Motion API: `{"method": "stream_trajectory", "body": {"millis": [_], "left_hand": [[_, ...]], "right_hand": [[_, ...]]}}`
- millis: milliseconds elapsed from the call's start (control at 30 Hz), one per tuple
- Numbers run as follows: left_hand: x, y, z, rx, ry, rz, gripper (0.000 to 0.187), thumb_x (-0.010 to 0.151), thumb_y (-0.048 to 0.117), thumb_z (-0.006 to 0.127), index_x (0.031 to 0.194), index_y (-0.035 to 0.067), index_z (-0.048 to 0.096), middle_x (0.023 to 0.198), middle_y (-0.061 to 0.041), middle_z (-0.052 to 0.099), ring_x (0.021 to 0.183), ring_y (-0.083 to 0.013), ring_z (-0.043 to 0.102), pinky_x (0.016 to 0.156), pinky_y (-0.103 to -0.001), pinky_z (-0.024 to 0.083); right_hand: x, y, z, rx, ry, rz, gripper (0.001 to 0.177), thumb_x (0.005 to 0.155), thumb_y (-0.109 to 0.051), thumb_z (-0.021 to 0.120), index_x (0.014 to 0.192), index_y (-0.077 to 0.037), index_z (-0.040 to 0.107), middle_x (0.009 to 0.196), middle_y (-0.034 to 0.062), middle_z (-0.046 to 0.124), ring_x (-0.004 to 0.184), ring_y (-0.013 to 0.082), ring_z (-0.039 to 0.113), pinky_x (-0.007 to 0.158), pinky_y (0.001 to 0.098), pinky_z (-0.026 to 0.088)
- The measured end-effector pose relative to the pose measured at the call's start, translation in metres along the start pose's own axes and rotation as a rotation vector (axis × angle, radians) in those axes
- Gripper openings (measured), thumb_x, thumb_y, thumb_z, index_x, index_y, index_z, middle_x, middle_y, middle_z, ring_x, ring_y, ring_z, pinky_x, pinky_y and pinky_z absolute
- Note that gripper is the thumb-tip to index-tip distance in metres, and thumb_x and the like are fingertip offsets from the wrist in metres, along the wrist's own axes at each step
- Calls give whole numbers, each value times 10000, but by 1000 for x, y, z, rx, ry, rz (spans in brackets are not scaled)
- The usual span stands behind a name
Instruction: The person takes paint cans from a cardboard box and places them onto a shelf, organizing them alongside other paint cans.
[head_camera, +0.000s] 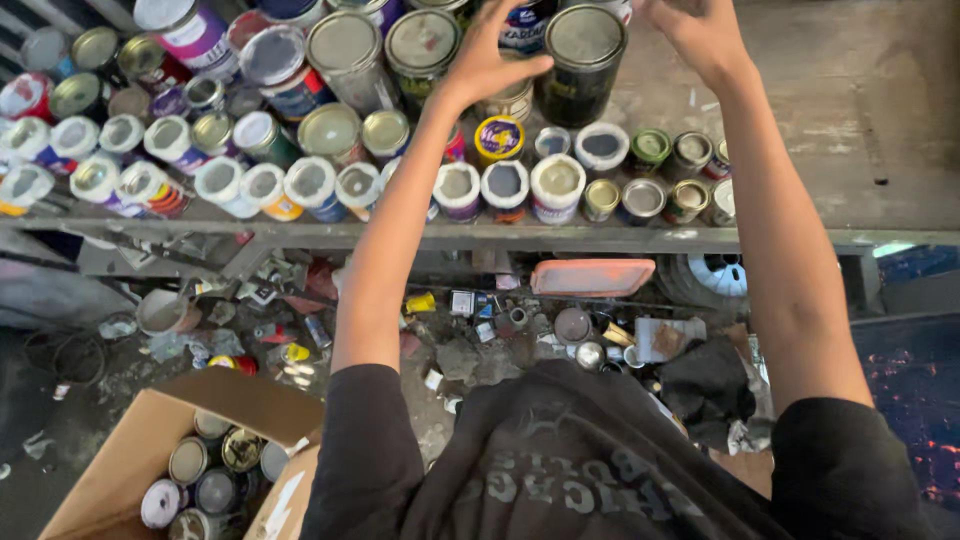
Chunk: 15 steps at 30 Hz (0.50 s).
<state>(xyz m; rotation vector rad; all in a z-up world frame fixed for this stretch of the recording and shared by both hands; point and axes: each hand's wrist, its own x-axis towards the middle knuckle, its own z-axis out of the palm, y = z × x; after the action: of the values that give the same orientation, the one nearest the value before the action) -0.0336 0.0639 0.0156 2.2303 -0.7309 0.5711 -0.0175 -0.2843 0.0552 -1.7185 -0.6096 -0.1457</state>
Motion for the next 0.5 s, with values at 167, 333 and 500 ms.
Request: {"method": "stream_trajectory", "body": {"millis": [167,333,500], "left_hand": [[-34,-4,-51,-16,114,-114,827,830,413,964,1449,93,518,1456,-139,558,1260,-318,624,1043,-419,539],[-93,8,-141,-79,257,-250,729,825,392,952,1389,119,581,1408,-88,628,1231,-273,690,965,-417,586],[-217,36,-246,-1,325,-335,686,834,386,925,1380,141,589,1373,-72,619,1223,-257,672,930,-410,573]], "right_hand": [[18,-12,50,-147,26,-32,278,1011,-233,780,1153,-8,697,1076,34,707,999,130,637,878,317,516],[18,-48,128,-119,17,-314,280,1047,-185,775,1235,12,709,1163,62,740,1078,159,655,975,344,525],[3,-99,229,-165,22,-517,390,1026,-187,775,1266,76,615,1215,180,685,1131,254,611,999,412,481]]}}
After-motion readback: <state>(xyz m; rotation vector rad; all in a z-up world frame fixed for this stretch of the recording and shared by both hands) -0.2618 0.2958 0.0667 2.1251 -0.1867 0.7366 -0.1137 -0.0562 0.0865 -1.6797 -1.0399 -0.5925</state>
